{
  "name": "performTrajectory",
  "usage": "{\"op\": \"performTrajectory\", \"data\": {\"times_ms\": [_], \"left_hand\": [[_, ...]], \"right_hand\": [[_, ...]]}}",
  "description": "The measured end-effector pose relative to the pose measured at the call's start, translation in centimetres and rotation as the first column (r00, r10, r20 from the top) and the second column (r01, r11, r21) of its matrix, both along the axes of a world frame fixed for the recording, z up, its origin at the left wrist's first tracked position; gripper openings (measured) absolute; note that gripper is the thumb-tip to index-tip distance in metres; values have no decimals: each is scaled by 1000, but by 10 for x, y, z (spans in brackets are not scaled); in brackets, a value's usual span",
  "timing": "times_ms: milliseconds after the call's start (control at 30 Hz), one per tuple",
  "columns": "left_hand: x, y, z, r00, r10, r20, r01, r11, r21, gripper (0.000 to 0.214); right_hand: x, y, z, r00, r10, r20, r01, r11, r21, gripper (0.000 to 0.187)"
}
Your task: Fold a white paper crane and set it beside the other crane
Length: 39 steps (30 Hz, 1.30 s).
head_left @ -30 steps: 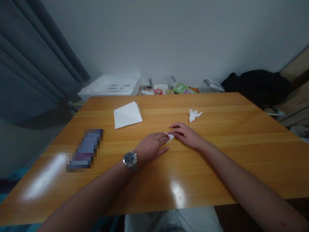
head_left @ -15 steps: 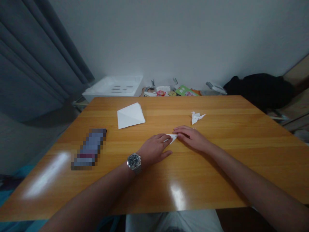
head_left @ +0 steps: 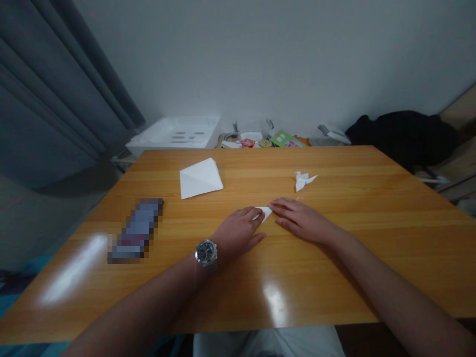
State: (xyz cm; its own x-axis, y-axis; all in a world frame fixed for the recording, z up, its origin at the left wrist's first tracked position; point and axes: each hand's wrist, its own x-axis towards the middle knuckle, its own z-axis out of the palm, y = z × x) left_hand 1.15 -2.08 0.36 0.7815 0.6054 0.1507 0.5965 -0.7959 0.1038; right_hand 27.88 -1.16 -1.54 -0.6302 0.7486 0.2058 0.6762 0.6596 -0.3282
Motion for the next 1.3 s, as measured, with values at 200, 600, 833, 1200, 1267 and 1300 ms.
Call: {"op": "performTrajectory", "data": {"times_ms": [200,600,833,1200,1267,1300], "left_hand": [[1,1,-1,997,-45,-58,47,998,31,53],[-1,3,0,998,-40,-44,40,999,13,55],[-1,0,-1,999,-9,-31,9,1000,2,52],[1,-2,1,1000,7,-24,-7,1000,-1,50],[2,-2,1,1000,9,-23,-9,1000,-2,50],[2,-2,0,1000,12,-25,-12,1000,-4,50]], "right_hand": [[-1,-1,4,1000,0,11,0,1000,3,46],[-1,0,1,1000,4,18,-5,1000,16,46],[-1,3,-2,1000,1,13,-1,1000,13,45],[2,0,1,992,-119,-52,115,991,-73,47],[2,-1,1,991,-121,-63,117,991,-63,47],[1,-1,1,991,-112,-67,108,993,-54,47]]}}
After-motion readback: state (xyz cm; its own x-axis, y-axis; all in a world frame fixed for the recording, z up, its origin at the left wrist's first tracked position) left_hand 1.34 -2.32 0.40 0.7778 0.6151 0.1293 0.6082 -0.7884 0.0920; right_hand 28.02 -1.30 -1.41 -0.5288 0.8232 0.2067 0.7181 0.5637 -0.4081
